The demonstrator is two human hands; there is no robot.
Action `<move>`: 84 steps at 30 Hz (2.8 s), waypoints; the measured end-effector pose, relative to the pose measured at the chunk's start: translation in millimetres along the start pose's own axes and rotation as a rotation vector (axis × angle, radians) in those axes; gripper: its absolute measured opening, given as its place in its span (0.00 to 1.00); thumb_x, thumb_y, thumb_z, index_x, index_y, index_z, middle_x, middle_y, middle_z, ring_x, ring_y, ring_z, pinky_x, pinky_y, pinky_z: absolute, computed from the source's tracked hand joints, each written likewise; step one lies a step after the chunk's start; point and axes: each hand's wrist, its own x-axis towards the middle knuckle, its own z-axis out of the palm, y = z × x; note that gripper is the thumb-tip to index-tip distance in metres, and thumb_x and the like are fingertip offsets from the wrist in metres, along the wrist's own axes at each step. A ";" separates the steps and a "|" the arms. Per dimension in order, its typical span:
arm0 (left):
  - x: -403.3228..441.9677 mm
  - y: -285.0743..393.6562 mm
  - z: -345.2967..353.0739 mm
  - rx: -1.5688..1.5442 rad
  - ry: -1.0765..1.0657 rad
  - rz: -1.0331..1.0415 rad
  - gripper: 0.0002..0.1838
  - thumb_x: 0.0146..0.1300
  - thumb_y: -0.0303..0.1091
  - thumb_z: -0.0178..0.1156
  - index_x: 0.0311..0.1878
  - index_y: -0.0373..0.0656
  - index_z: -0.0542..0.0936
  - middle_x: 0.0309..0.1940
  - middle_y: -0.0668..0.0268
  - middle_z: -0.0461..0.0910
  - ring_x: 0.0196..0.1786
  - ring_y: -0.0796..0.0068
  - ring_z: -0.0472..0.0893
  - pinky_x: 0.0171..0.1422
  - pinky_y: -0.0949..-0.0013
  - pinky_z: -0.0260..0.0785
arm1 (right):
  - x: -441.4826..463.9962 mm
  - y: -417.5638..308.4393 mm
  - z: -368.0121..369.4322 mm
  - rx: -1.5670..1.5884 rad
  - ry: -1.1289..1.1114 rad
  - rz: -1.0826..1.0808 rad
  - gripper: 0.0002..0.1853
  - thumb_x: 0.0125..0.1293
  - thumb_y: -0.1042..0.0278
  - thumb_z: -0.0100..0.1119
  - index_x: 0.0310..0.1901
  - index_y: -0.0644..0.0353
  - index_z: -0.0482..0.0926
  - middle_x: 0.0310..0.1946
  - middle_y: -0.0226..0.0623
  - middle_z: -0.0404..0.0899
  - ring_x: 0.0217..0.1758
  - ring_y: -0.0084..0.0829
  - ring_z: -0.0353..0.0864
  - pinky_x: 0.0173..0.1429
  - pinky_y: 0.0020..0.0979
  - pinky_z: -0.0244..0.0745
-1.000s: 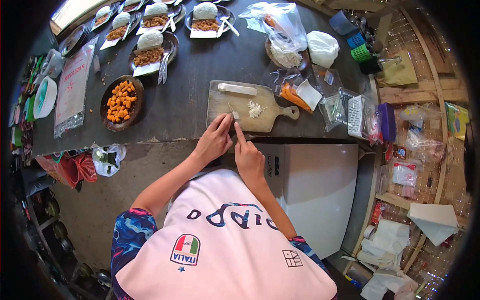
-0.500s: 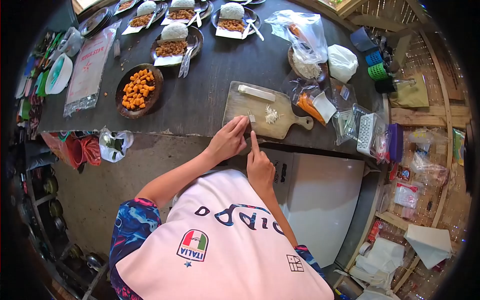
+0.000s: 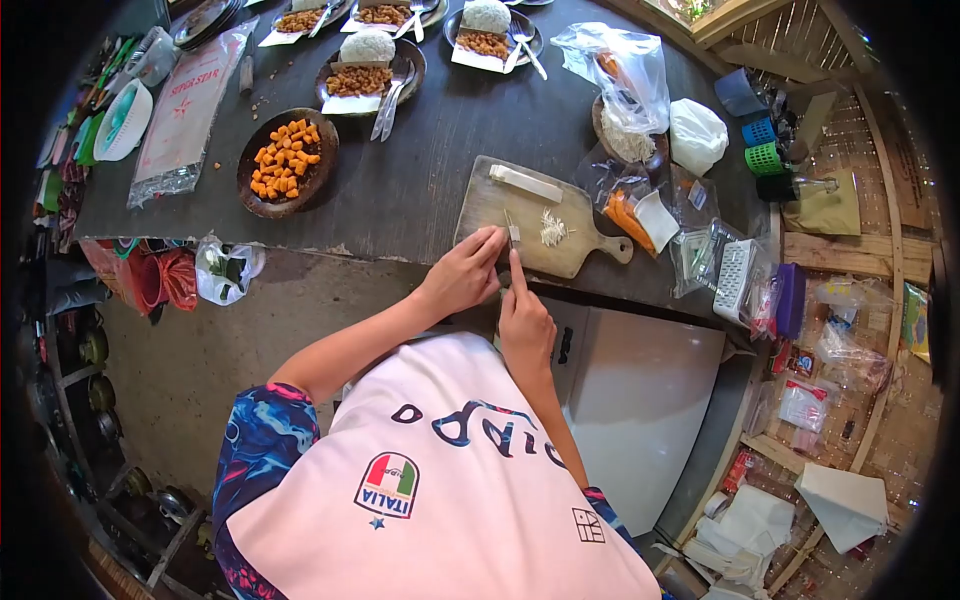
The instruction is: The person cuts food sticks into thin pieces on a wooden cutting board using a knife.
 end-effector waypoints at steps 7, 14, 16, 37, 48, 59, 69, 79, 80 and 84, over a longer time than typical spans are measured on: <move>-2.1 1.8 1.9 0.019 -0.001 0.007 0.32 0.64 0.34 0.60 0.68 0.22 0.76 0.70 0.50 0.73 0.77 0.56 0.71 0.83 0.61 0.66 | -0.2 4.9 10.0 -0.030 0.023 -0.024 0.35 0.78 0.63 0.54 0.84 0.32 0.60 0.28 0.46 0.82 0.32 0.53 0.88 0.38 0.55 0.85; -0.4 0.1 2.7 0.004 0.015 0.003 0.31 0.64 0.34 0.60 0.67 0.21 0.76 0.71 0.50 0.73 0.77 0.56 0.70 0.83 0.61 0.65 | -12.1 2.3 3.2 -0.036 -0.039 0.032 0.35 0.78 0.63 0.54 0.84 0.31 0.60 0.28 0.46 0.82 0.31 0.53 0.87 0.39 0.54 0.85; -1.5 1.7 2.3 0.001 0.011 0.011 0.31 0.64 0.34 0.60 0.67 0.21 0.76 0.71 0.50 0.73 0.77 0.57 0.70 0.83 0.61 0.65 | -5.7 2.2 5.6 -0.023 -0.007 0.009 0.36 0.78 0.63 0.54 0.85 0.30 0.60 0.27 0.46 0.82 0.31 0.53 0.87 0.39 0.54 0.85; -7.9 1.1 10.0 -0.045 0.053 -0.038 0.31 0.64 0.34 0.60 0.68 0.24 0.77 0.72 0.53 0.72 0.78 0.58 0.70 0.82 0.59 0.67 | -2.4 -3.8 -2.3 0.007 -0.020 0.001 0.36 0.79 0.64 0.54 0.85 0.31 0.60 0.30 0.47 0.83 0.33 0.53 0.88 0.39 0.54 0.83; -6.2 0.1 6.1 -0.046 0.037 -0.043 0.31 0.64 0.33 0.60 0.68 0.24 0.76 0.71 0.54 0.73 0.77 0.59 0.71 0.82 0.61 0.67 | -0.8 -8.6 -8.9 0.012 -0.047 0.003 0.36 0.80 0.63 0.53 0.85 0.31 0.58 0.29 0.48 0.83 0.33 0.53 0.87 0.41 0.55 0.83; -5.2 0.1 3.9 -0.044 0.056 -0.042 0.31 0.63 0.33 0.61 0.68 0.24 0.77 0.71 0.53 0.73 0.76 0.59 0.72 0.82 0.62 0.68 | -3.3 -8.5 -9.7 0.029 -0.049 -0.003 0.35 0.80 0.65 0.52 0.85 0.34 0.59 0.32 0.48 0.85 0.33 0.53 0.88 0.40 0.54 0.83; -6.6 0.3 4.5 -0.037 0.046 -0.041 0.30 0.64 0.33 0.60 0.67 0.23 0.77 0.71 0.52 0.73 0.77 0.58 0.71 0.82 0.62 0.67 | 1.1 -14.0 -13.8 0.028 -0.059 0.025 0.34 0.79 0.66 0.53 0.85 0.35 0.61 0.34 0.48 0.86 0.34 0.53 0.88 0.41 0.54 0.82; -6.3 0.0 1.7 -0.056 0.030 -0.039 0.31 0.64 0.32 0.60 0.68 0.22 0.77 0.70 0.51 0.74 0.78 0.58 0.70 0.83 0.62 0.66 | -5.3 -11.5 -9.3 0.026 -0.061 0.026 0.34 0.80 0.64 0.52 0.85 0.34 0.60 0.33 0.49 0.85 0.35 0.54 0.88 0.41 0.56 0.82; -5.8 -0.5 2.4 -0.048 0.033 -0.038 0.31 0.64 0.32 0.60 0.68 0.22 0.77 0.70 0.51 0.74 0.78 0.58 0.70 0.83 0.62 0.66 | -8.5 -9.5 -8.9 0.036 -0.063 0.027 0.34 0.80 0.63 0.52 0.85 0.34 0.60 0.33 0.49 0.85 0.35 0.54 0.88 0.41 0.56 0.82; -7.4 1.3 2.1 -0.026 0.034 -0.032 0.31 0.65 0.32 0.60 0.68 0.22 0.76 0.70 0.50 0.73 0.78 0.58 0.71 0.82 0.62 0.66 | -5.3 -6.0 2.0 0.014 -0.062 0.035 0.34 0.80 0.63 0.51 0.85 0.33 0.60 0.33 0.49 0.85 0.35 0.54 0.88 0.41 0.56 0.82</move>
